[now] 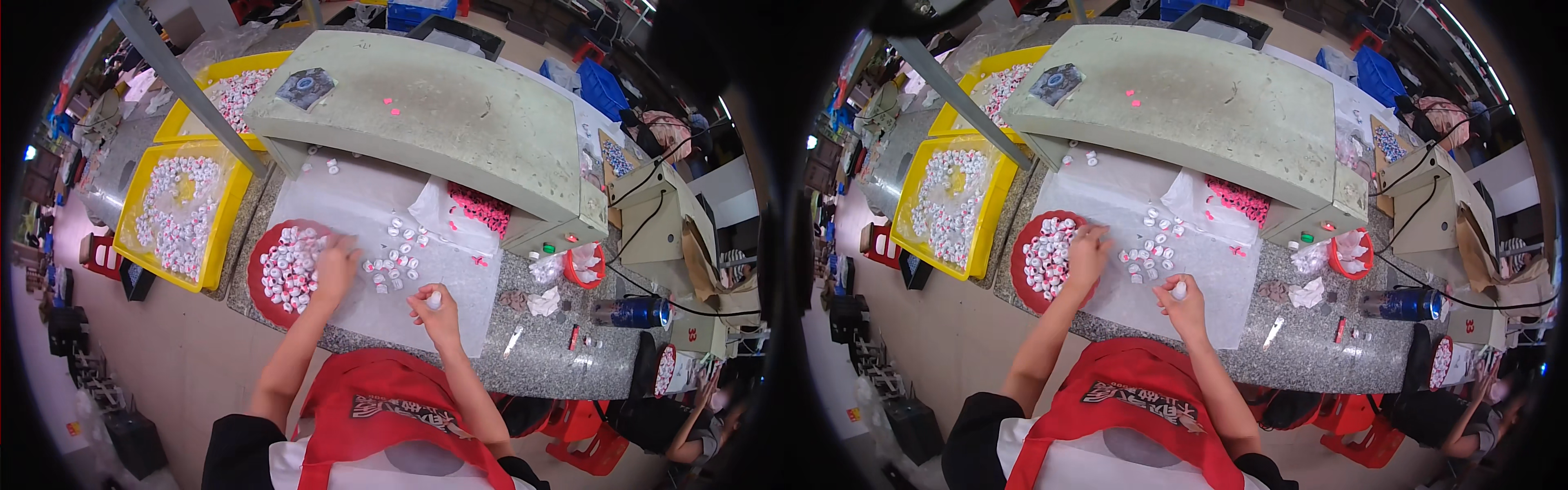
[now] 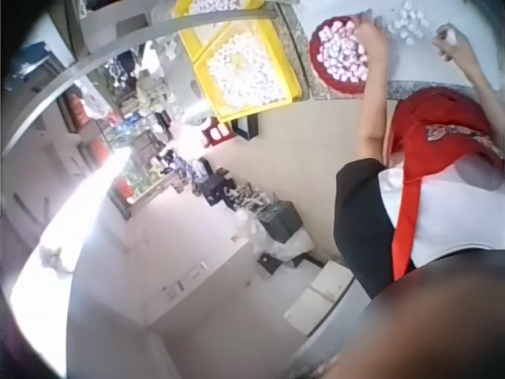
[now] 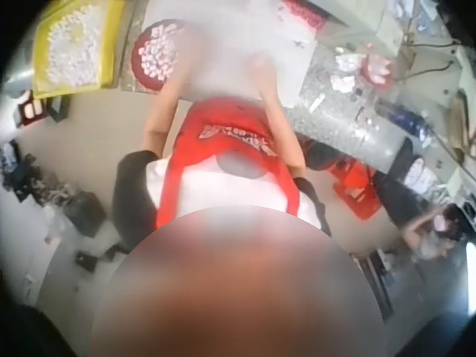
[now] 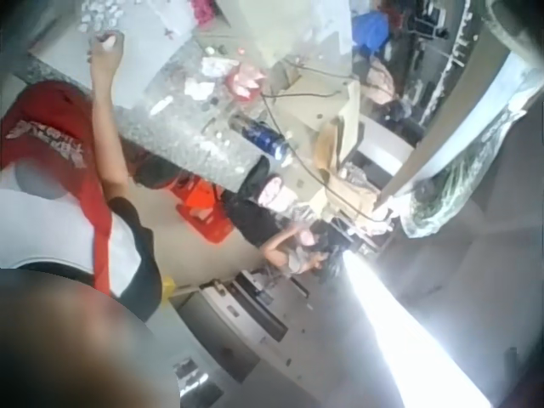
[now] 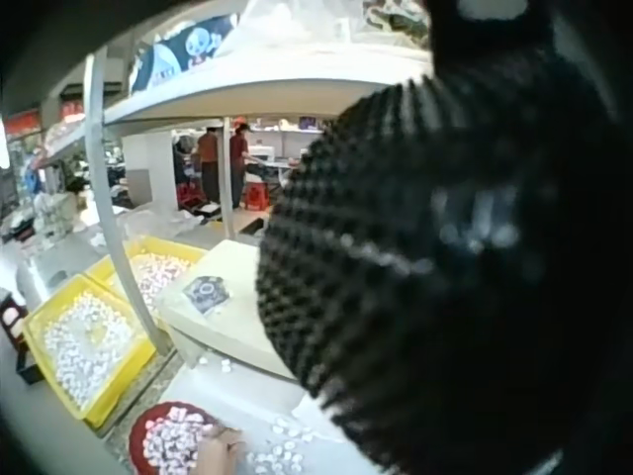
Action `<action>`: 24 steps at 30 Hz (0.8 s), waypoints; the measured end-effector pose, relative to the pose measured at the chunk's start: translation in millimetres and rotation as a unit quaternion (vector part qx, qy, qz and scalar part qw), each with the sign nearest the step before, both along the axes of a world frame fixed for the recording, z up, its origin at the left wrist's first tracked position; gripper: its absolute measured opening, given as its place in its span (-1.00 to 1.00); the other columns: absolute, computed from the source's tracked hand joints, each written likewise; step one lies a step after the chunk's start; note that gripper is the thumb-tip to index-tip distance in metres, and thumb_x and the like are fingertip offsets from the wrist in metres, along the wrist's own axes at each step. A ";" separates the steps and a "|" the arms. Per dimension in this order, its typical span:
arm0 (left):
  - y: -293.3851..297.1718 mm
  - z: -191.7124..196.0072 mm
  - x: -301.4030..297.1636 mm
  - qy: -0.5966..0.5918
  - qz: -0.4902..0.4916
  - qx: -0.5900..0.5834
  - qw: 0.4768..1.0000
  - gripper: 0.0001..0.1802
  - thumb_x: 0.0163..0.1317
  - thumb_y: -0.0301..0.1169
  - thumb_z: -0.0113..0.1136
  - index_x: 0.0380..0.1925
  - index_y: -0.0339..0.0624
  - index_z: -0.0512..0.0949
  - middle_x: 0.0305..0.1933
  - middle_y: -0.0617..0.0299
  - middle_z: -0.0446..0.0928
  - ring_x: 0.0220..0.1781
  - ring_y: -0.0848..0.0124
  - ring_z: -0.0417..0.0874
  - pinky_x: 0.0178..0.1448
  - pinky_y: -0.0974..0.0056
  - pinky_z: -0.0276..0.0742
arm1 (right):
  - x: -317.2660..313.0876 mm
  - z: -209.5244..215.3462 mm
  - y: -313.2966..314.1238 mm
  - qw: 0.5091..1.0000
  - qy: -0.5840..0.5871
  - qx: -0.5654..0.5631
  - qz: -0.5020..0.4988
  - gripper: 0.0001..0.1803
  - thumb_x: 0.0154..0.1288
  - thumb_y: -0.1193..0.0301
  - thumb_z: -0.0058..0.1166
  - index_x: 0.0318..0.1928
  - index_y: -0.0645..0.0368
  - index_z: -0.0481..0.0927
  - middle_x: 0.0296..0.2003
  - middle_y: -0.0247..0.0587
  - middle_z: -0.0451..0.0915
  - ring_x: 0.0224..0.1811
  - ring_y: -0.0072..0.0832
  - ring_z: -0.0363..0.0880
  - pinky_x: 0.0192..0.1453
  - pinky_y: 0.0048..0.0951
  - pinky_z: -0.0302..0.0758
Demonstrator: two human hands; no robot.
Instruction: Applying small pink floral decals to white ceramic heart-shaped pieces at a studio workbench.
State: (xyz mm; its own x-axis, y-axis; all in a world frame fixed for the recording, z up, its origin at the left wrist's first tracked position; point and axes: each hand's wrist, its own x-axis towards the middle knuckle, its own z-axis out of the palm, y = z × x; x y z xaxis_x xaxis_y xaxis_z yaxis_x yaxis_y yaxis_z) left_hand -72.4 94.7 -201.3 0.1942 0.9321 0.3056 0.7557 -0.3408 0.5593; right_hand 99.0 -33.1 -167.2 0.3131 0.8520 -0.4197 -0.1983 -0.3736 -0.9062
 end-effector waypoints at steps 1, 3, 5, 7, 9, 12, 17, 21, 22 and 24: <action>12.3 -15.3 20.7 -0.027 -0.023 -0.029 0.999 -0.73 -0.12 -0.44 0.26 -0.32 -0.18 0.52 -0.24 0.06 0.47 -0.38 0.13 0.56 -0.32 0.18 0.49 | -0.1 3.7 0.4 1.000 -0.003 0.003 0.008 -0.70 -0.01 0.48 0.18 -0.27 0.20 0.36 -0.44 -0.30 0.47 -0.57 -0.63 0.48 -0.60 -0.63 0.40; 31.1 -41.3 55.6 0.001 -0.066 -0.027 0.997 -0.74 -0.13 -0.45 0.24 -0.35 -0.18 0.49 -0.30 0.04 0.45 -0.34 0.10 0.54 -0.30 0.15 0.47 | 3.4 7.4 -3.9 1.000 0.002 0.006 -0.018 -0.70 0.00 0.53 0.15 -0.26 0.19 0.33 -0.44 -0.30 0.44 -0.55 -0.62 0.47 -0.61 -0.63 0.40; 44.0 -59.9 63.6 0.026 -0.085 -0.025 0.996 -0.74 -0.13 -0.47 0.24 -0.36 -0.19 0.47 -0.32 0.03 0.44 -0.34 0.10 0.53 -0.30 0.14 0.47 | 11.4 13.2 -15.8 0.999 -0.010 0.017 -0.033 -0.70 0.01 0.54 0.13 -0.24 0.19 0.32 -0.42 -0.29 0.44 -0.54 -0.61 0.47 -0.58 -0.62 0.41; 52.3 -68.9 57.9 0.093 -0.103 -0.026 0.990 -0.68 -0.10 -0.51 0.23 -0.26 -0.24 0.46 -0.33 0.09 0.45 -0.37 0.22 0.54 -0.34 0.19 0.48 | 16.4 20.1 -22.5 0.998 -0.016 0.028 -0.052 -0.69 0.01 0.56 0.12 -0.23 0.19 0.30 -0.41 -0.27 0.43 -0.52 -0.60 0.48 -0.56 -0.61 0.42; 44.4 -41.2 61.5 -0.138 -0.090 -0.225 0.960 -0.64 -0.06 -0.53 0.20 -0.18 -0.26 0.44 -0.32 0.14 0.46 -0.34 0.29 0.54 -0.33 0.25 0.48 | 25.7 27.4 -32.3 0.992 -0.096 0.040 -0.076 -0.65 0.01 0.58 0.10 -0.19 0.19 0.27 -0.39 -0.26 0.42 -0.46 -0.58 0.48 -0.44 -0.59 0.44; 0.8 55.1 51.1 -0.623 -0.133 -0.479 0.604 -0.55 0.03 -0.61 0.13 0.00 -0.33 0.36 -0.31 0.21 0.49 -0.28 0.44 0.55 -0.25 0.41 0.50 | 31.5 63.1 -38.7 0.986 -0.109 0.116 -0.050 -0.60 -0.01 0.60 0.10 -0.17 0.19 0.23 -0.36 -0.23 0.44 -0.37 -0.56 0.49 -0.31 -0.59 0.42; -81.3 147.5 35.4 -0.560 -0.206 -0.374 0.710 -0.57 0.01 -0.68 0.12 -0.04 -0.39 0.36 -0.14 0.04 0.49 -0.15 0.34 0.56 -0.08 0.36 0.52 | 11.6 155.3 -52.7 0.973 -0.065 0.211 -0.067 -0.69 -0.07 0.62 0.07 -0.23 0.28 0.36 -0.34 -0.16 0.46 -0.35 -0.51 0.48 -0.26 -0.53 0.47; -107.1 172.6 35.4 -0.525 -0.222 -0.280 0.773 -0.57 -0.01 -0.74 0.10 -0.06 -0.42 0.36 -0.07 -0.02 0.46 -0.12 0.32 0.55 -0.03 0.35 0.52 | 0.6 169.5 -74.8 0.904 -0.280 0.314 -0.075 -0.73 -0.13 0.55 0.11 -0.30 0.32 0.48 -0.37 -0.11 0.50 -0.40 -0.48 0.52 -0.33 -0.56 0.43; -110.7 176.4 36.3 -0.534 -0.218 -0.267 0.772 -0.59 -0.02 -0.76 0.09 -0.08 -0.44 0.37 -0.09 -0.03 0.46 -0.11 0.32 0.55 -0.02 0.35 0.52 | -1.9 171.6 -78.6 0.863 -0.354 0.352 -0.073 -0.73 -0.14 0.55 0.12 -0.31 0.31 0.48 -0.38 -0.10 0.51 -0.43 -0.48 0.52 -0.36 -0.57 0.42; -114.3 180.9 37.5 -0.543 -0.216 -0.254 0.771 -0.60 -0.03 -0.78 0.09 -0.11 -0.45 0.37 -0.10 -0.03 0.47 -0.10 0.31 0.55 -0.02 0.35 0.52 | -3.5 174.9 -81.3 0.874 -0.340 0.342 -0.061 -0.75 -0.15 0.57 0.10 -0.34 0.29 0.49 -0.44 -0.09 0.53 -0.50 -0.47 0.51 -0.38 -0.55 0.43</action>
State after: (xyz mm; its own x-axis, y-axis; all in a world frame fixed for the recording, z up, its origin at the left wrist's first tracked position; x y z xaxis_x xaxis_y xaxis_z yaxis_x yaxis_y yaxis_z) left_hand -34.9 -19.6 -20.4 0.4066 0.9053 0.1230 -0.3737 0.0420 0.9266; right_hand 95.4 -114.4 7.8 0.3986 0.7735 0.4929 0.4717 0.2880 -0.8334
